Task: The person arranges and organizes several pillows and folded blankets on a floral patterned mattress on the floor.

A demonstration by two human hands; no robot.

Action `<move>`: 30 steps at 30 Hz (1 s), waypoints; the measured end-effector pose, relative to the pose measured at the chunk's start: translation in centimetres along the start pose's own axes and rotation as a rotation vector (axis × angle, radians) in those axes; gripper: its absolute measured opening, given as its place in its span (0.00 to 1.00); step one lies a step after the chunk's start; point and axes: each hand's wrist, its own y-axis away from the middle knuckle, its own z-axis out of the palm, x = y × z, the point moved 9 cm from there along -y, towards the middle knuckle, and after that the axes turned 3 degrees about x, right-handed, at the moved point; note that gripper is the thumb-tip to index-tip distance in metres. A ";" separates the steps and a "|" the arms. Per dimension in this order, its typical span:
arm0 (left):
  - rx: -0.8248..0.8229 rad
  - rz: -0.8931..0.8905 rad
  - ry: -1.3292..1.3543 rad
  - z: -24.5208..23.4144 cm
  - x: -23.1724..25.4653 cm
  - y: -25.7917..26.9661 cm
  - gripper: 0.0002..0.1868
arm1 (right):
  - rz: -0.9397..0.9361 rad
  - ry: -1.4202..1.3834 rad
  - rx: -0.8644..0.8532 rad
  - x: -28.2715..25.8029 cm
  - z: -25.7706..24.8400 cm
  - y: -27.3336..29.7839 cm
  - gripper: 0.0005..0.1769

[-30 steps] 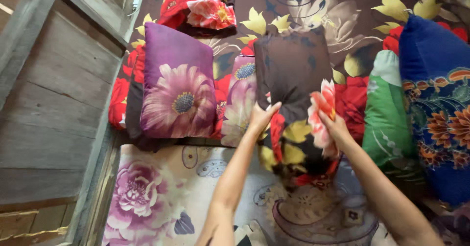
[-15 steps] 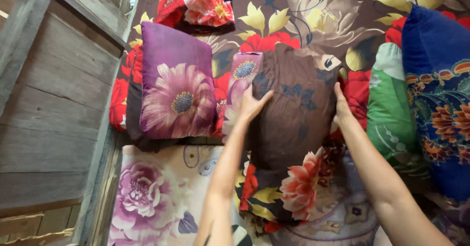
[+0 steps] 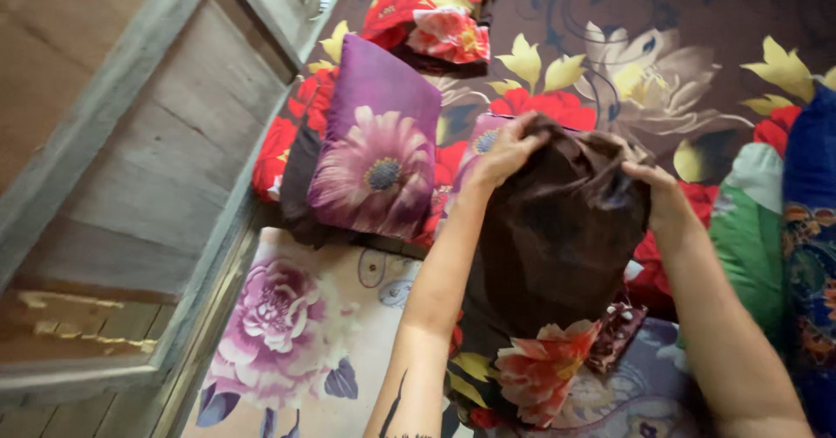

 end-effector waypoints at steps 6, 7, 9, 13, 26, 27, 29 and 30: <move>0.029 -0.104 1.157 -3.3 4.4 3.1 0.28 | -0.202 -0.131 0.061 -6.4 2.5 -1.4 0.25; 0.028 -0.106 1.155 -2.7 5.3 3.5 0.28 | -0.203 -0.133 0.062 -6.5 2.0 -2.0 0.25; 0.041 -0.101 1.099 -2.1 7.0 3.6 0.27 | -0.027 -0.156 -0.036 -5.0 1.3 -3.9 0.16; 0.214 0.132 1.078 -6.7 11.6 3.1 0.24 | -0.085 0.068 0.040 -6.7 -2.0 -6.0 0.17; 0.236 -0.019 0.077 -5.9 0.8 5.0 0.20 | -0.156 0.528 0.130 -2.0 -7.3 -3.9 0.12; 0.237 -0.020 0.077 -5.8 -0.3 5.0 0.20 | -0.054 0.773 0.234 -0.4 -8.8 -3.8 0.12; 0.288 -0.142 0.251 -5.7 -2.4 5.3 0.14 | -0.095 0.869 0.327 0.0 -9.6 -3.6 0.17; 0.291 -0.143 0.250 -5.6 -2.3 5.5 0.14 | -0.137 0.966 0.423 -0.5 -9.7 -3.2 0.23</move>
